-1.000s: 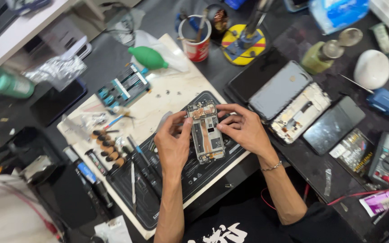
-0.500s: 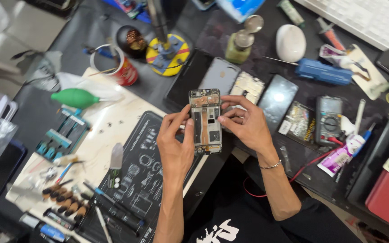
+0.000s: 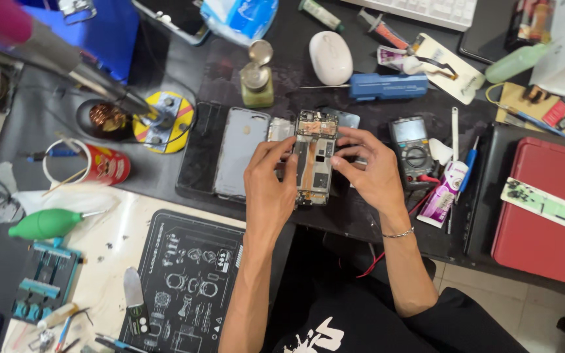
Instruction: The person disassembles a smartphone, handles internal components like the battery and circuit boards, and uses a screwdriver to work on the device casing.
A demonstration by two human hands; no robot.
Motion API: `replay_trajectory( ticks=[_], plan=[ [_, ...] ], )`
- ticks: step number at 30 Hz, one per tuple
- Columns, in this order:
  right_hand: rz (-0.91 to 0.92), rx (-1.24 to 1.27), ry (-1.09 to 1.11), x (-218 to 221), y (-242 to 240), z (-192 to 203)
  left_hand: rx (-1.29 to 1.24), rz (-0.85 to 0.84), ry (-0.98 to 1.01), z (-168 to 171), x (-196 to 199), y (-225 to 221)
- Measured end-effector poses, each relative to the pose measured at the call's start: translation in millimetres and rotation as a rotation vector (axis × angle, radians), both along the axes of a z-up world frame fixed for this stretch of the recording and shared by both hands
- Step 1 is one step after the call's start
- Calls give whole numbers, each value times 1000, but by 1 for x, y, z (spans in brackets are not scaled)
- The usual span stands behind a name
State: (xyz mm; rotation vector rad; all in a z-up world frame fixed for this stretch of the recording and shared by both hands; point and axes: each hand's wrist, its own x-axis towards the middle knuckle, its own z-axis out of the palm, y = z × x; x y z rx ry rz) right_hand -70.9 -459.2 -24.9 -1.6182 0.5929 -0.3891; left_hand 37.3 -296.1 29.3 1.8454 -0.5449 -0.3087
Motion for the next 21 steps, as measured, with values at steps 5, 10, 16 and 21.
replay_trajectory(
  ticks=[5, 10, 16, 21],
  plan=[
    [-112, -90, 107, -8, -12, 5, 68, -95, 0, -5, 1, -25],
    [-163, -172, 149, -11, -16, 7, 78, -155, -144, -15, -3, -37],
    [-166, -236, 108, -9, -14, 2, 104, -192, -273, -25, -4, -38],
    [-182, -308, 80, -7, -12, -3, 167, -214, -346, -28, 0, -38]
  ],
)
